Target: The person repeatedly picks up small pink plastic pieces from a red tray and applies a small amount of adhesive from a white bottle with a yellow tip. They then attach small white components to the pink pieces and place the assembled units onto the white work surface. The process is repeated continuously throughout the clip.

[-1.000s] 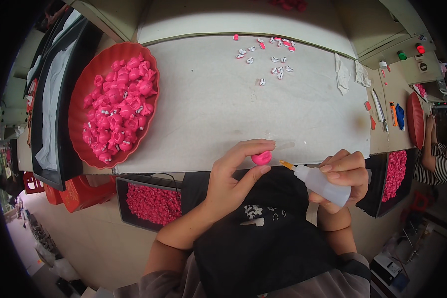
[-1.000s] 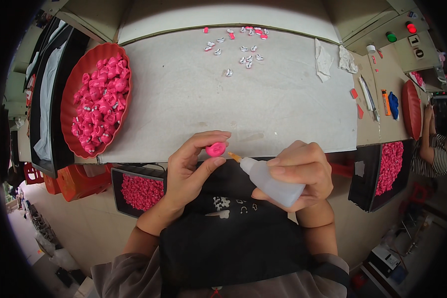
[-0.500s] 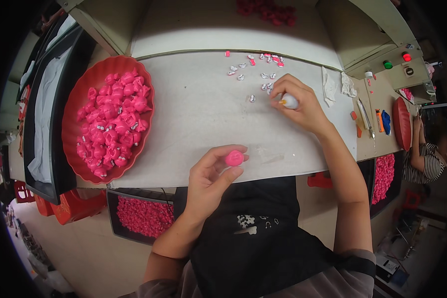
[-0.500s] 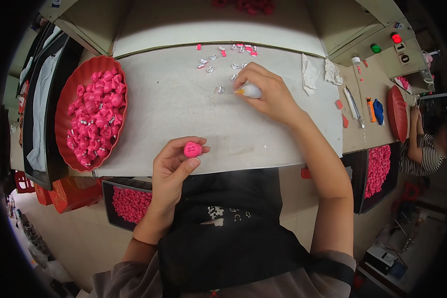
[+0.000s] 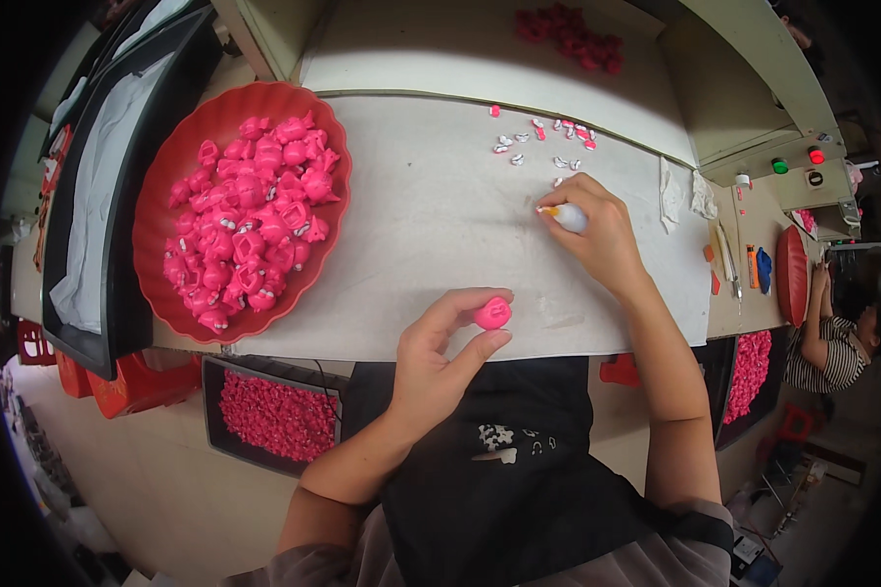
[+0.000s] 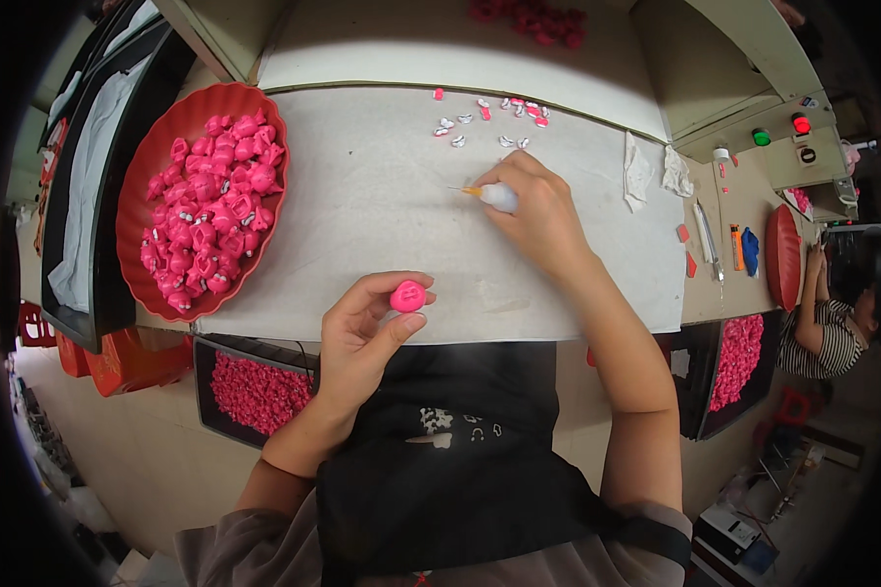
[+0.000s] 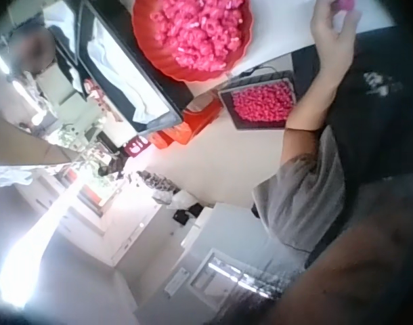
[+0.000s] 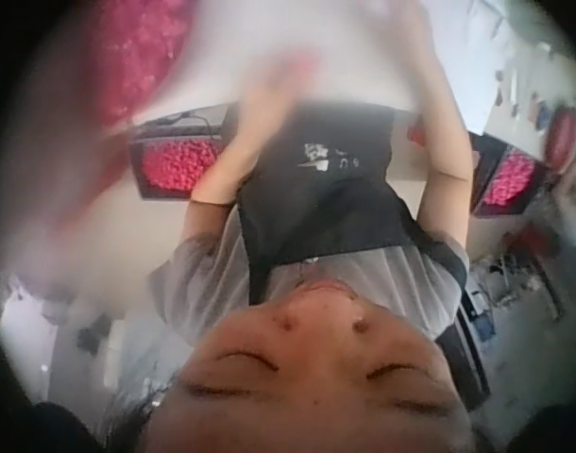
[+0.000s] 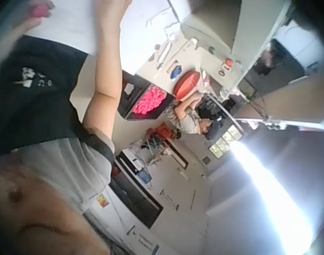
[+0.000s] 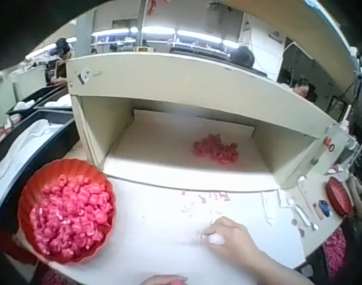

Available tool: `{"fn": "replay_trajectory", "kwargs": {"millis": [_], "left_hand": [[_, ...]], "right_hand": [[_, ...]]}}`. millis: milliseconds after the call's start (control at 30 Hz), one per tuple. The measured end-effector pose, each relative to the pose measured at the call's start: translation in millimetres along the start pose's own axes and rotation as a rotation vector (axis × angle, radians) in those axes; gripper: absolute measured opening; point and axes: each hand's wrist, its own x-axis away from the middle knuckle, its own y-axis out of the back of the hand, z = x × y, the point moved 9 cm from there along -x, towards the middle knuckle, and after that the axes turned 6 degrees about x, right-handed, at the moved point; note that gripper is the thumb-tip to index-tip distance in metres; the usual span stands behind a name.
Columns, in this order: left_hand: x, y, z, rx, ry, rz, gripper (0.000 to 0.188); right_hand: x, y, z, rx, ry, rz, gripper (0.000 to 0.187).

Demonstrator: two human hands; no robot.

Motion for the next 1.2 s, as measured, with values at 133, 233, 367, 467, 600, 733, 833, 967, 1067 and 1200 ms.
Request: {"fn": "replay_trajectory", "kwargs": {"millis": [133,233,367,467,600,733,833,967,1067,1200], "left_hand": [[-1,-3,-2,-0.1,-0.056,0.006,0.028],[1,-5,-6,-0.209,-0.087,0.016,0.027],[2,-12,-9,-0.226,-0.133,-0.006,0.027],[2,-18,-12,-0.251,-0.148,0.005,0.027],[2,-21,-8,-0.247,-0.138,0.025,0.027],[5,-22,-1,-0.169,-0.103,0.031,0.028],[6,-21,12,0.081,0.08,0.02,0.029],[8,-29,22,0.391,0.319,0.118,0.029],[13,-45,22,0.459,0.402,0.204,0.028],[16,-47,18,0.425,0.438,0.205,0.026]], "right_hand": [[16,11,14,-0.278,-0.012,-0.018,0.013],[34,24,47,-0.447,0.029,0.057,0.02],[46,26,72,-0.444,0.158,0.069,0.024],[53,24,74,-0.426,0.199,0.065,0.025],[58,28,79,-0.323,0.272,0.011,0.027],[66,30,80,-0.265,0.289,-0.064,0.031],[72,25,82,-0.203,0.258,-0.072,0.036],[70,24,82,-0.311,0.189,0.049,0.04],[72,25,73,-0.414,0.22,0.058,0.041],[72,29,81,-0.395,0.365,0.027,0.039]]}}
